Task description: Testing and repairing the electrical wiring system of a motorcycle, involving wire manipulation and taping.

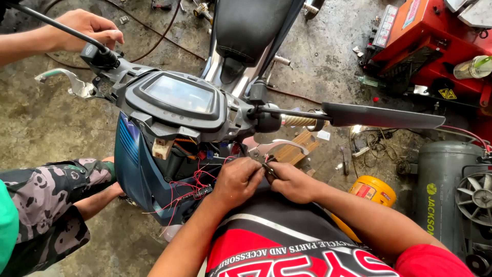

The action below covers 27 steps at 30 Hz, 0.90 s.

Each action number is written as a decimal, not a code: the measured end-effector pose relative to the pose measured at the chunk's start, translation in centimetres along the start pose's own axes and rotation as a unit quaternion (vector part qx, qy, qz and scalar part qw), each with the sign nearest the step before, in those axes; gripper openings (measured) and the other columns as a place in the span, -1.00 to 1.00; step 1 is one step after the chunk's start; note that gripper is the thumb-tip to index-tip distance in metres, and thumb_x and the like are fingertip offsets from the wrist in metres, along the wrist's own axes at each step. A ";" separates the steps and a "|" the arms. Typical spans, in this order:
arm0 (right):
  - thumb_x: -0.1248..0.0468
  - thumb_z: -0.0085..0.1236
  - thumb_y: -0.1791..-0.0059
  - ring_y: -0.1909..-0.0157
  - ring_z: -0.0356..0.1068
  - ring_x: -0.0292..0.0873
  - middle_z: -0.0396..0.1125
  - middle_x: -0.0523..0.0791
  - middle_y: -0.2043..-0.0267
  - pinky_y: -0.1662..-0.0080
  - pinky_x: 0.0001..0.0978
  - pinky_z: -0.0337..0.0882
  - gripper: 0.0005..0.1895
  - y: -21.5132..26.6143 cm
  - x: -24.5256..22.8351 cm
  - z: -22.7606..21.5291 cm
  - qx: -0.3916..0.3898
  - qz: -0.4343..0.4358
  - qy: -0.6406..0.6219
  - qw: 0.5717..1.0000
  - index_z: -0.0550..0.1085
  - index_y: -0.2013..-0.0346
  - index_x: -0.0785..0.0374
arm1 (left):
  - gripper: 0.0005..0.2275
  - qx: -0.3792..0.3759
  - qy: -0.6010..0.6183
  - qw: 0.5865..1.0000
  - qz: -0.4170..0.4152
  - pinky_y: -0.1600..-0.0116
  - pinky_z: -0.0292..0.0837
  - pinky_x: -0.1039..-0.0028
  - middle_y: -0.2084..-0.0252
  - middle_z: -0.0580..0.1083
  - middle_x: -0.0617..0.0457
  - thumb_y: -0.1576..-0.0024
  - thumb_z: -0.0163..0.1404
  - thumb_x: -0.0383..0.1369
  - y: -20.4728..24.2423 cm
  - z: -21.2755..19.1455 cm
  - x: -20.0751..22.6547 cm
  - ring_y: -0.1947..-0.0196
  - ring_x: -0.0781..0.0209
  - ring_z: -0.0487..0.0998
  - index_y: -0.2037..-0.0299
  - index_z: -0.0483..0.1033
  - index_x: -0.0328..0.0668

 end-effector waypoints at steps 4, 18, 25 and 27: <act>0.34 0.14 0.14 0.24 0.39 0.00 0.30 0.00 0.44 0.11 -0.06 0.44 -0.90 -0.1 -0.1 -0.6 -0.008 0.014 -0.015 1.000 0.39 0.39 0.21 | -0.93 -0.021 0.009 1.000 0.018 0.36 0.53 0.22 0.53 0.42 -0.03 -0.20 0.18 -0.41 -1.0 -0.7 0.8 0.47 -0.11 0.57 0.32 0.57 -0.11; 0.34 0.28 0.21 0.35 0.38 -0.09 0.31 -0.06 0.51 0.23 -0.16 0.43 -0.80 -0.2 1.5 0.8 0.075 0.039 -0.105 0.991 0.52 0.31 0.29 | -0.63 0.035 -0.049 0.997 0.037 0.45 0.45 0.37 0.66 0.29 0.09 -0.08 0.35 -0.28 0.7 0.4 -1.1 0.60 0.03 0.48 0.59 0.35 -0.06; 0.38 0.24 0.19 0.48 0.36 -0.15 0.27 -0.10 0.63 0.33 -0.30 0.39 -0.88 0.6 3.9 0.9 0.164 0.036 -0.197 0.966 0.51 0.38 0.27 | -0.58 0.075 -0.059 0.994 0.051 0.49 0.41 0.38 0.66 0.24 0.09 -0.14 0.33 -0.27 0.9 0.4 -1.0 0.62 0.04 0.43 0.61 0.30 -0.06; 0.38 0.04 0.07 0.59 0.15 -0.14 0.04 -0.17 0.56 0.54 -0.27 0.22 -0.78 1.9 5.0 -0.7 0.308 -0.013 -0.446 0.840 0.26 0.20 0.10 | -0.61 0.071 -0.053 0.995 0.040 0.47 0.45 0.38 0.64 0.32 0.07 -0.12 0.36 -0.19 2.0 -0.9 -1.5 0.61 0.04 0.46 0.57 0.39 -0.09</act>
Point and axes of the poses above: each hand's wrist, its own y-axis away from the middle knuckle, its own z-axis out of the palm, x = y × z, the point moved 4 cm from there along -y, towards the middle knuckle
